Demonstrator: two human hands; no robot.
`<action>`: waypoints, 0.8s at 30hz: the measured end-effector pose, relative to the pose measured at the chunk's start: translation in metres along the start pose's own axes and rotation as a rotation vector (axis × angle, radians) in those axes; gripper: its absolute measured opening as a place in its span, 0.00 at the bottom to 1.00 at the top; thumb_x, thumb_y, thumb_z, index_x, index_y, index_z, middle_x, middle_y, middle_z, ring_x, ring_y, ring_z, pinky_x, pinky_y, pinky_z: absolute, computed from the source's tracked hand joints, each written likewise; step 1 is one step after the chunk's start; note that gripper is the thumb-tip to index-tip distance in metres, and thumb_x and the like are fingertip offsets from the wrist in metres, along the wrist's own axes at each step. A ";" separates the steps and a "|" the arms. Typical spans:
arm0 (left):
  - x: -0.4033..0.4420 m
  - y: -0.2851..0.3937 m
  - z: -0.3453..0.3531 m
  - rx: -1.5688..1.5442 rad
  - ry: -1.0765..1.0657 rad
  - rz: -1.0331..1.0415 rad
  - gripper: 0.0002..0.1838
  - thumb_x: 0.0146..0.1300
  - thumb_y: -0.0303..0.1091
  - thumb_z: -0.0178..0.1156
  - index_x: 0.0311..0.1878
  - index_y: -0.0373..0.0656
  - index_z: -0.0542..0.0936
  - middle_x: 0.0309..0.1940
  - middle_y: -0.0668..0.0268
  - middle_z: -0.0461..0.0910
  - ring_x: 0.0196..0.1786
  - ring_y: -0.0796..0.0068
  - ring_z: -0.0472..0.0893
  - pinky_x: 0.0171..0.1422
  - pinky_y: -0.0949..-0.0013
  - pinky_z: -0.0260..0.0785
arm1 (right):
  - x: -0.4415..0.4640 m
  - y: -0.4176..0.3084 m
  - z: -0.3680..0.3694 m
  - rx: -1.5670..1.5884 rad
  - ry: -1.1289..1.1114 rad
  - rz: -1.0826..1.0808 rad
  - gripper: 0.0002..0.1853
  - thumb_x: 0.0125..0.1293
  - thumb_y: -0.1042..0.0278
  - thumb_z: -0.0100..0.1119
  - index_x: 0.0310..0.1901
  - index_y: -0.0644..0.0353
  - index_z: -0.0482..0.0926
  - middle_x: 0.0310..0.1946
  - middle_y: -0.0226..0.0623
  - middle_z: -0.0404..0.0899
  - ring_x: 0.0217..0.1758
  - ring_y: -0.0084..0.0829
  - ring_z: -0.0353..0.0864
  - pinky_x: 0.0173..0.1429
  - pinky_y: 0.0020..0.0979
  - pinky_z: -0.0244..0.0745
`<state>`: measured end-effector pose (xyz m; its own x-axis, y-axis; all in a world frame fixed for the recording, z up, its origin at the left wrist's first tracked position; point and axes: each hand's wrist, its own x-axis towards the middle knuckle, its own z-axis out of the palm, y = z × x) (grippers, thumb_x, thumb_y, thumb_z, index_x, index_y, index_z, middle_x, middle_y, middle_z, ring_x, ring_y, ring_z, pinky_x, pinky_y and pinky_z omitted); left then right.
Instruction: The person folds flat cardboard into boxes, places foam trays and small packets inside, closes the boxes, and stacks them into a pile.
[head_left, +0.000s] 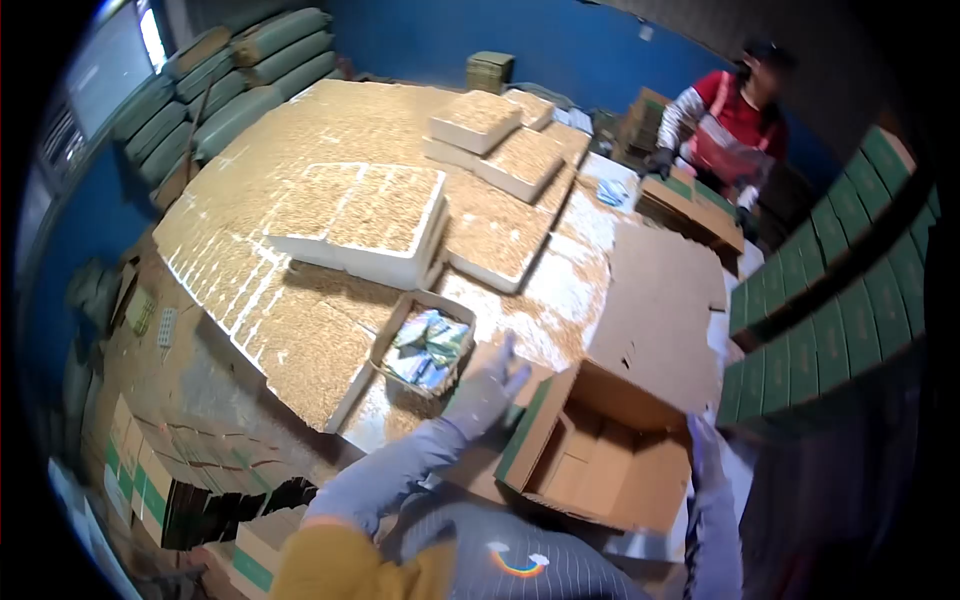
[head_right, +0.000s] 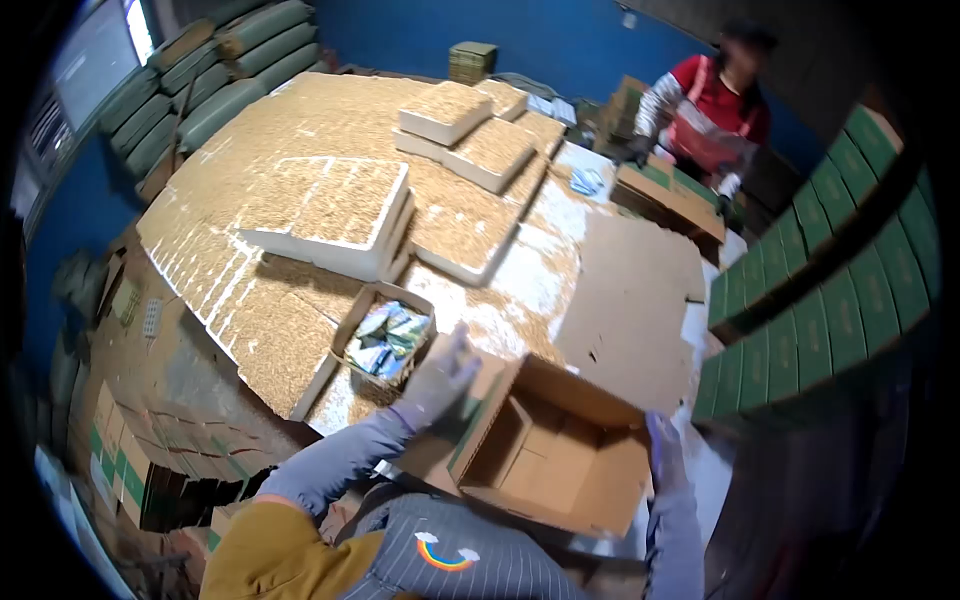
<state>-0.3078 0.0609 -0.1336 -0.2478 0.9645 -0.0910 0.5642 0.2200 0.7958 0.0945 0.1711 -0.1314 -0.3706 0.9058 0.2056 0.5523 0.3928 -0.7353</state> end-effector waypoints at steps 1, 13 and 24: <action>0.005 -0.016 0.000 -0.096 0.129 0.073 0.30 0.71 0.45 0.55 0.69 0.36 0.65 0.58 0.42 0.75 0.60 0.50 0.76 0.64 0.59 0.68 | -0.003 -0.047 0.001 0.599 0.021 0.514 0.12 0.76 0.65 0.49 0.51 0.63 0.78 0.44 0.31 0.78 0.50 0.24 0.76 0.56 0.29 0.72; 0.189 -0.154 -0.153 -0.797 1.358 -0.604 0.61 0.58 0.57 0.68 0.75 0.28 0.39 0.72 0.34 0.53 0.71 0.44 0.64 0.75 0.56 0.58 | -0.020 -0.062 0.019 0.484 0.142 0.515 0.13 0.75 0.61 0.52 0.46 0.62 0.79 0.37 0.25 0.75 0.42 0.18 0.69 0.49 0.23 0.65; 0.175 -0.109 -0.188 -1.335 0.816 -0.299 0.42 0.66 0.44 0.59 0.75 0.39 0.48 0.66 0.47 0.67 0.61 0.53 0.75 0.67 0.55 0.68 | -0.038 -0.063 0.014 0.341 0.190 0.476 0.10 0.72 0.69 0.54 0.48 0.64 0.79 0.40 0.33 0.79 0.43 0.27 0.77 0.48 0.29 0.71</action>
<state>-0.5609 0.1787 -0.1237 -0.8025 0.4820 -0.3517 -0.5364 -0.3246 0.7790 0.0632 0.1100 -0.1014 0.0152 0.9941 -0.1075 0.3424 -0.1062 -0.9335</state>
